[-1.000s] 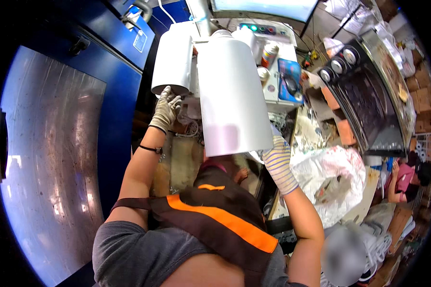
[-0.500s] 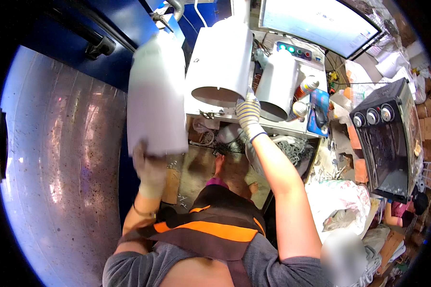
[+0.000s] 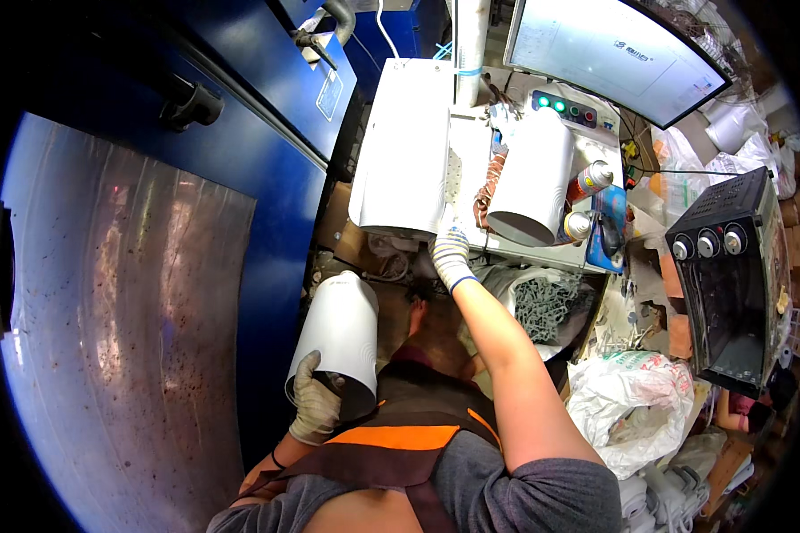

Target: The person operates an industrial injection molding machine, retrieves large plastic components from the mold, and performs secondary manual finishing tasks such as scraping edges, inserting smaller parts, and applying pressure to secure components at a workbench.

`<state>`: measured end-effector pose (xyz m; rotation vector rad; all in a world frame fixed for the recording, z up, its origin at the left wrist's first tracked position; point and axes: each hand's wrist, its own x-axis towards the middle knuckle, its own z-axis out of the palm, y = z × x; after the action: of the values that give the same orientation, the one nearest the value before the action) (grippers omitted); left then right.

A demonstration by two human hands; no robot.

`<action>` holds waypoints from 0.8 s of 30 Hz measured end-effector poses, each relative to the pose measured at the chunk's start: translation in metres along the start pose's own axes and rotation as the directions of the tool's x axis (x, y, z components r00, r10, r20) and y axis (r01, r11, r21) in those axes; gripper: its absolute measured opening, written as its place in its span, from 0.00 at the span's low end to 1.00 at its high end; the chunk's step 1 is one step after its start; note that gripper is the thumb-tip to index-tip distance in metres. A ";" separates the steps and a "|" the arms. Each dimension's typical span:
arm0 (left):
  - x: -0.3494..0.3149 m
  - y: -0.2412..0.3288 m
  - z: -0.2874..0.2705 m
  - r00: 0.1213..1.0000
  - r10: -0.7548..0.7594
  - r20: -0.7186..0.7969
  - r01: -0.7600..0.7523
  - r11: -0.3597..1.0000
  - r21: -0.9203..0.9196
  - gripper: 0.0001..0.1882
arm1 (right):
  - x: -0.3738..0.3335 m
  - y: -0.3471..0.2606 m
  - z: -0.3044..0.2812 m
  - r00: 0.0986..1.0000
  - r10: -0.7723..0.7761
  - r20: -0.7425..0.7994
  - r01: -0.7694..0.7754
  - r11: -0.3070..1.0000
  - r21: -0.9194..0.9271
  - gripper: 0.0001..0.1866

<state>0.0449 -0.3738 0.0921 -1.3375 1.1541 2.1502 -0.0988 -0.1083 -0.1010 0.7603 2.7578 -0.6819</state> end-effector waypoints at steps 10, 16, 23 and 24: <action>0.019 -0.009 -0.004 0.999 -0.012 0.033 0.011 1.000 0.013 0.23 | -0.103 -0.016 -0.086 0.925 -0.139 0.354 -0.084 0.833 0.546 0.47; -0.002 -0.031 0.038 0.764 -0.358 0.536 0.235 0.929 0.286 0.16 | -0.204 -0.003 -0.082 0.827 -0.442 0.348 0.404 0.897 0.179 0.38; -0.056 0.091 0.123 0.235 0.023 0.972 -0.915 0.342 0.213 0.07 | -0.264 0.152 -0.128 1.000 0.013 -0.006 -0.010 0.949 0.316 0.17; -0.049 0.109 0.139 0.153 0.229 0.961 -0.949 0.304 0.079 0.07 | -0.290 0.184 -0.131 0.992 0.112 -0.055 -0.081 0.914 0.397 0.18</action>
<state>-0.0825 -0.3243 0.2142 0.8605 1.9741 1.8561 0.2347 -0.0303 0.0326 1.0113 2.6555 -1.2339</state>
